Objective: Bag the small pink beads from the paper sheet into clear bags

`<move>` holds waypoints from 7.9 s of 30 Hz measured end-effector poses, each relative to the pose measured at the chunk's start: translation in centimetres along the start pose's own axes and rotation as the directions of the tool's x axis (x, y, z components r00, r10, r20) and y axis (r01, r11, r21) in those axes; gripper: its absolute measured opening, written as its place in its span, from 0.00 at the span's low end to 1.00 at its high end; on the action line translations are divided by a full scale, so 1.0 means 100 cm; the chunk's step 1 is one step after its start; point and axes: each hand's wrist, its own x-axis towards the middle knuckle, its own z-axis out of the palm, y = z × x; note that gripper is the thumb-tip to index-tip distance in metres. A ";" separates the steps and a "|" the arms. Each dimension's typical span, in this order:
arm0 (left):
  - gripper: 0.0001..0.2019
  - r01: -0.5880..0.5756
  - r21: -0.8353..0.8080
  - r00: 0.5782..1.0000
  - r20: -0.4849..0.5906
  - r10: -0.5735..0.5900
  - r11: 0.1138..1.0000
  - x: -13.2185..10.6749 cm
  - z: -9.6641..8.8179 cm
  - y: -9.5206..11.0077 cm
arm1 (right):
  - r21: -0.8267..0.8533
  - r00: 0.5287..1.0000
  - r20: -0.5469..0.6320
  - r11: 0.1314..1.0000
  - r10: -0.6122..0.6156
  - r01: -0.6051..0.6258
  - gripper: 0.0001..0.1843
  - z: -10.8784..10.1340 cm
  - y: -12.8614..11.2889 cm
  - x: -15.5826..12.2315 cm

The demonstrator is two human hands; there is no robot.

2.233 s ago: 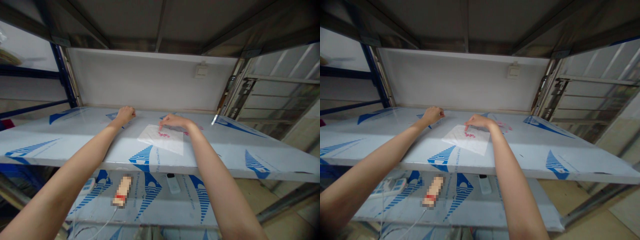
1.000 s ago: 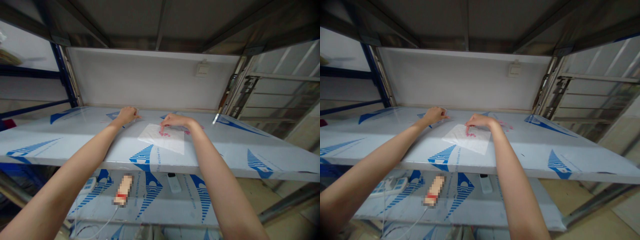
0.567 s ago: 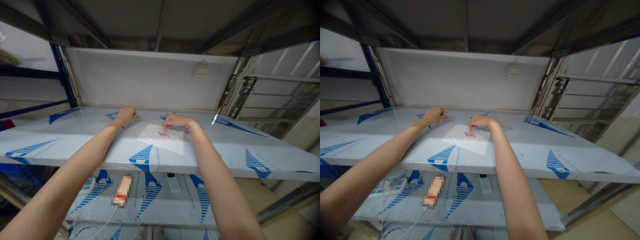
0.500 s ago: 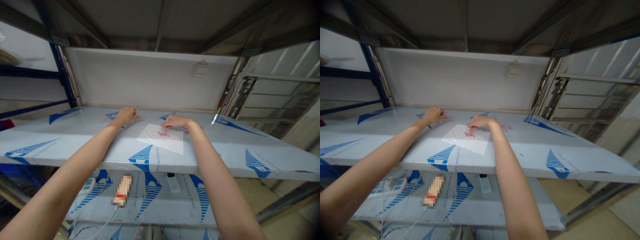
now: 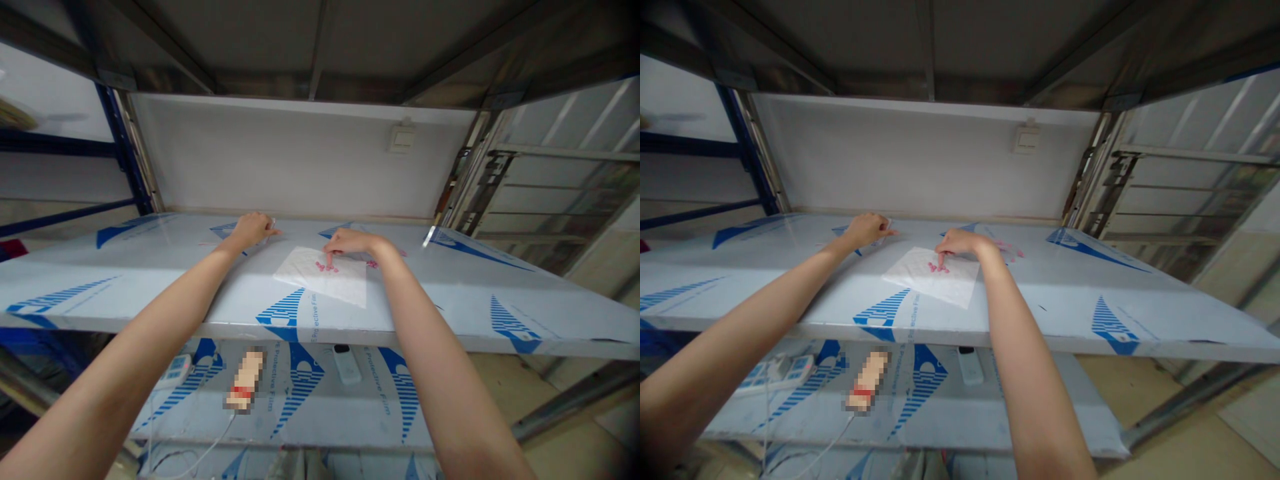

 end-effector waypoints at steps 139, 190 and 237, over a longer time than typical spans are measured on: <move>0.41 -0.617 -0.048 0.704 -0.480 0.523 0.785 -0.023 -0.020 0.061 | 0.341 0.814 -0.571 0.873 -0.103 0.349 0.06 0.032 0.007 0.034; 0.23 -0.181 -0.880 0.961 -0.063 0.269 0.439 -0.020 -0.014 0.069 | 0.347 0.847 -0.526 0.891 -0.074 0.293 0.17 0.005 0.016 0.014; 0.22 -0.178 -0.870 0.958 -0.048 0.282 0.459 -0.014 -0.011 0.061 | 0.279 0.990 -0.094 0.951 -0.109 0.132 0.06 0.007 0.028 0.019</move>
